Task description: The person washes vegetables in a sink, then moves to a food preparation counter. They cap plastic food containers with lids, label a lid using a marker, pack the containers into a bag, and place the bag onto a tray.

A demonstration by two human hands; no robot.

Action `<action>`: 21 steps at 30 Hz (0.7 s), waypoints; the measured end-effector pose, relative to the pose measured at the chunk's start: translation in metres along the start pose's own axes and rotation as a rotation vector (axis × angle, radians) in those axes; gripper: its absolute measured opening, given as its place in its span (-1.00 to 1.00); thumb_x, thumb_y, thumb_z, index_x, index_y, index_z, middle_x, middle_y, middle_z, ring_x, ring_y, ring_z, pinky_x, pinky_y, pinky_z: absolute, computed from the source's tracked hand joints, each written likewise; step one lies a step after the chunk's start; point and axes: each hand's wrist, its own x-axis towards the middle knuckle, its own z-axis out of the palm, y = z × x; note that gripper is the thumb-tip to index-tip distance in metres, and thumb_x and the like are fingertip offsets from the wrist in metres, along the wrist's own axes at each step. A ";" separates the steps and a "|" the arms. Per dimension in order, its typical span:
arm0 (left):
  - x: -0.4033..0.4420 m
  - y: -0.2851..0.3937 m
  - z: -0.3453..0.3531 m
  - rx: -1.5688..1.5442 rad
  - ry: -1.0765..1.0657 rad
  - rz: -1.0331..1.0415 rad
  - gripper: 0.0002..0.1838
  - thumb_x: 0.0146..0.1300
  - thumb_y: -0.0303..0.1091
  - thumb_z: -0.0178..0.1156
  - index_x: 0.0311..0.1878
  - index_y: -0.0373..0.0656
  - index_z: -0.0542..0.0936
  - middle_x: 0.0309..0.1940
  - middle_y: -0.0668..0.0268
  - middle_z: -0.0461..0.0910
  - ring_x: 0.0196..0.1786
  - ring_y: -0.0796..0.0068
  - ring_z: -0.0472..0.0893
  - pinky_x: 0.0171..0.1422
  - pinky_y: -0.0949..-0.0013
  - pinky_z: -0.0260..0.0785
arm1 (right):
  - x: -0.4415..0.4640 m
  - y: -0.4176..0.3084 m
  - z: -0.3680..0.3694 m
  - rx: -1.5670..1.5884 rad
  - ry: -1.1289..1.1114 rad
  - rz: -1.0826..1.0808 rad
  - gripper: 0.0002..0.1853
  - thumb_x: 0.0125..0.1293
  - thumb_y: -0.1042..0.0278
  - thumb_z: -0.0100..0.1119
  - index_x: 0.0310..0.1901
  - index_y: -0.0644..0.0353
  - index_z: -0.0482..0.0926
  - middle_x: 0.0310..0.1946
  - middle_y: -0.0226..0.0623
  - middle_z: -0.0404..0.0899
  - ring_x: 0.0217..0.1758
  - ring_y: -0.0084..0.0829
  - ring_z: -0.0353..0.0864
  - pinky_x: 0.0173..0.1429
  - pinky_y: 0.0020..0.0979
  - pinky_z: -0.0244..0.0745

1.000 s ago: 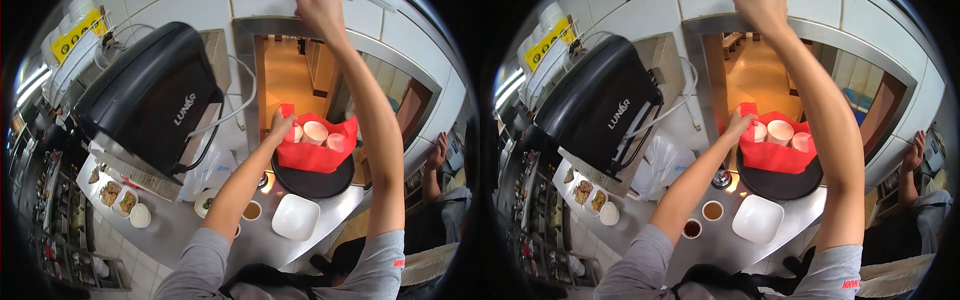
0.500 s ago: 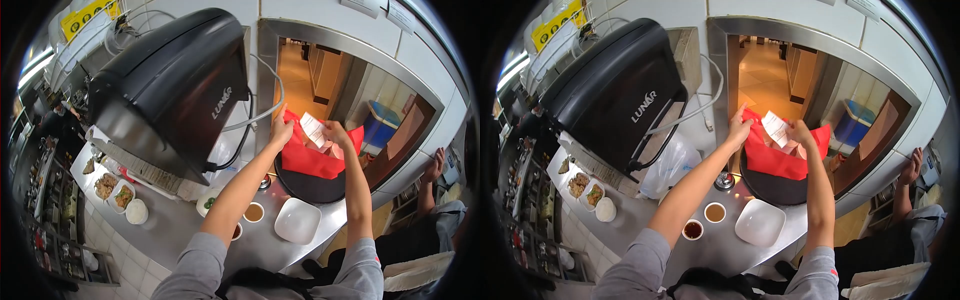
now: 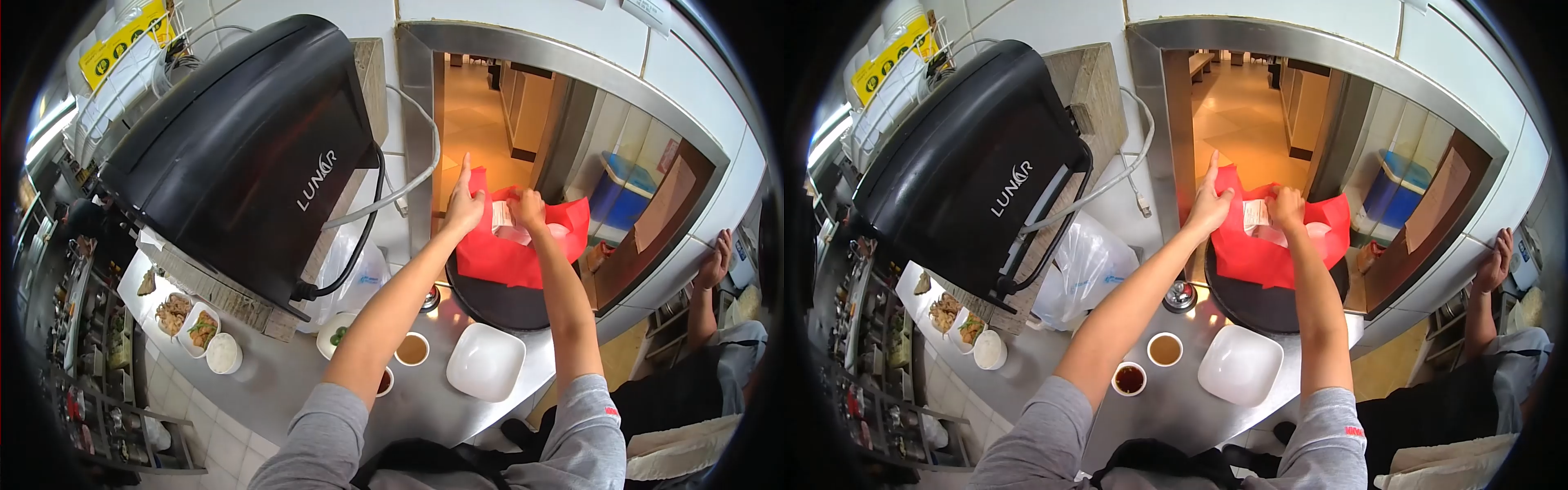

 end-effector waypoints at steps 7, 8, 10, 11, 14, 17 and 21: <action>-0.011 0.009 -0.007 0.133 -0.008 0.003 -0.23 0.19 -0.44 0.02 0.39 -0.13 -0.17 0.28 -0.09 0.13 0.29 0.12 0.23 0.34 0.28 0.03 | -0.043 -0.069 -0.084 0.196 0.508 -0.095 -0.90 0.13 0.38 0.10 -0.40 0.21 0.55 -0.40 -0.17 0.50 -0.26 -0.18 0.47 -0.22 -0.27 0.42; -0.017 0.012 -0.012 0.147 -0.001 -0.009 -0.23 0.20 -0.42 0.03 0.39 -0.14 -0.17 0.26 -0.10 0.16 0.29 0.13 0.23 0.34 0.28 0.04 | -0.063 -0.078 -0.089 0.292 0.520 -0.125 -0.92 0.09 0.42 0.12 -0.45 0.22 0.53 -0.42 -0.17 0.50 -0.28 -0.19 0.48 -0.24 -0.26 0.42; -0.042 0.007 -0.022 0.214 0.036 0.106 -0.24 0.21 -0.41 0.04 0.39 -0.14 -0.15 0.22 -0.09 0.22 0.29 0.13 0.24 0.33 0.28 0.06 | -0.113 -0.096 -0.072 0.526 0.217 -0.439 -0.94 -0.03 0.46 0.14 -0.50 0.22 0.49 -0.45 -0.17 0.50 -0.32 -0.21 0.50 -0.27 -0.28 0.44; -0.060 0.005 -0.028 0.251 0.048 0.166 -0.24 0.21 -0.40 0.04 0.38 -0.15 -0.15 0.20 -0.08 0.25 0.29 0.14 0.24 0.32 0.28 0.07 | -0.131 -0.113 -0.076 0.392 -0.043 -0.591 -0.92 -0.08 0.46 0.12 -0.48 0.22 0.50 -0.46 -0.20 0.52 -0.36 -0.21 0.52 -0.30 -0.27 0.46; -0.143 0.034 -0.051 0.135 0.041 0.160 -0.46 0.23 -0.50 -0.02 0.30 -0.21 0.16 0.12 0.08 0.36 0.21 0.24 0.34 0.27 0.28 0.12 | -0.160 -0.128 -0.031 0.221 -0.640 -0.594 -0.66 0.04 0.43 0.07 -0.08 0.21 0.51 -0.08 -0.22 0.47 -0.03 -0.24 0.45 -0.17 -0.24 0.50; -0.217 0.039 -0.073 0.253 0.061 0.194 -0.61 0.22 -0.52 -0.01 0.14 -0.28 0.37 0.09 0.02 0.40 0.26 0.08 0.28 0.25 0.27 0.16 | -0.174 -0.116 0.028 0.069 -0.680 -0.624 -0.51 0.14 0.35 -0.01 0.16 0.21 0.30 0.20 -0.24 0.26 0.14 -0.22 0.35 0.04 -0.20 0.42; -0.301 0.040 -0.114 0.202 0.234 0.038 -0.60 0.18 -0.57 0.03 0.13 -0.30 0.39 -0.03 0.12 0.52 0.23 0.28 0.34 0.30 0.30 0.10 | -0.171 -0.122 0.022 -0.129 -0.766 -0.599 -0.45 0.18 0.27 -0.05 0.23 0.15 0.21 0.31 -0.29 0.11 0.28 -0.29 0.23 0.15 -0.12 0.32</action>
